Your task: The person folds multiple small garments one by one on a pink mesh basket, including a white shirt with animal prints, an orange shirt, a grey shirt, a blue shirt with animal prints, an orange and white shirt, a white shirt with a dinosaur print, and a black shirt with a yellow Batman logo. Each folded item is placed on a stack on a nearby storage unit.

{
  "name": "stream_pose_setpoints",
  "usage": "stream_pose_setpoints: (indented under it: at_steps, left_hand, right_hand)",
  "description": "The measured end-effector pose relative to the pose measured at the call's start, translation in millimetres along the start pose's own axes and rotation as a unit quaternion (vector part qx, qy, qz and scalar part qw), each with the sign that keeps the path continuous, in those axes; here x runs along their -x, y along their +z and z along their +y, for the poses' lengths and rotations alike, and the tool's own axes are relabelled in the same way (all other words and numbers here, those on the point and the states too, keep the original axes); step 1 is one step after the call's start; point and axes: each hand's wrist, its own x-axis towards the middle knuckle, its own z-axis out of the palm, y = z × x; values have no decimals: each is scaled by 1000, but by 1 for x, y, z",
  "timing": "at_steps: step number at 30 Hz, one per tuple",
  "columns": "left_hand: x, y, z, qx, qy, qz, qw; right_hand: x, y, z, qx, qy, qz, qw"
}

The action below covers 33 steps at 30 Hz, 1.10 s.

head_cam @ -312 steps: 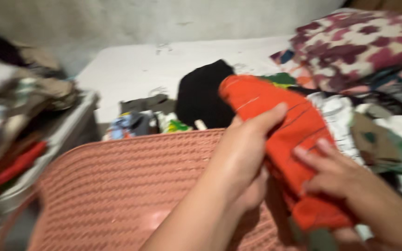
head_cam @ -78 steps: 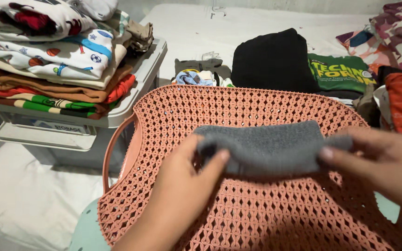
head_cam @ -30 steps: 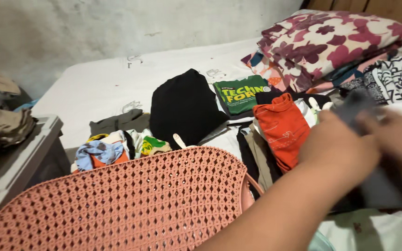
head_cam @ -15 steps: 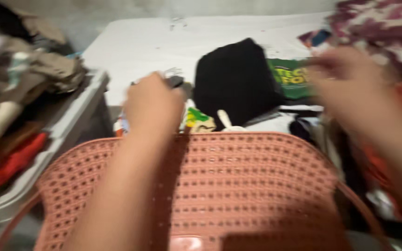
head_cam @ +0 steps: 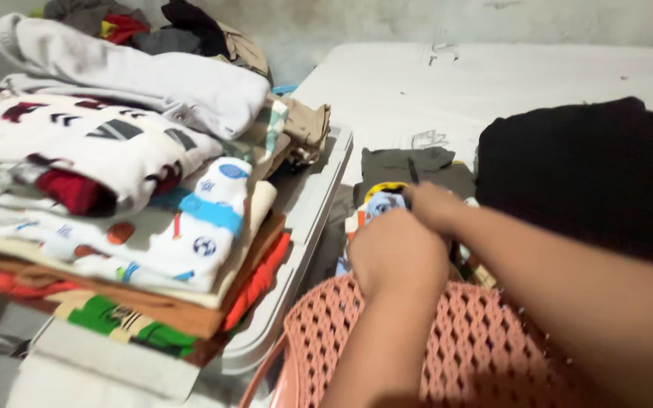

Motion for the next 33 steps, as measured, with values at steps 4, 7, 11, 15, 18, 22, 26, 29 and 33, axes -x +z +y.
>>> stream_pose_setpoints:
  at_steps: [4, 7, 11, 15, 18, 22, 26, 29, 33]
  left_hand:
    - [-5, 7, -7, 26, -16, -29, 999]
    - [-10, 14, -10, 15, -3, -20, 1000]
    - [-11, 22, -12, 55, 0, 59, 997]
    - [-10, 25, -14, 61, 16, 178, 982]
    - [-8, 26, -15, 72, 85, 239, 965]
    - [10, 26, -25, 160, 246, 271, 917]
    - [57, 20, -22, 207, 307, 264, 890]
    - [100, 7, -19, 232, 312, 247, 888]
    - [147, -24, -8, 262, 254, 146, 919]
  right_hand:
    - [12, 9, 12, 13, -10, 27, 999]
    - [16, 4, 2, 16, -3, 40, 999]
    - [30, -14, -8, -32, 28, 17, 999]
    - [57, -49, -23, -42, 15, 28, 999]
    - [96, -79, -34, -123, 8, 52, 991]
    - [173, -110, -26, -242, -12, 91, 966]
    - [244, -144, -16, -254, 79, 75, 961]
    - [287, -146, -9, -295, 106, 56, 948]
    - [346, -136, 4, -382, 77, 75, 918]
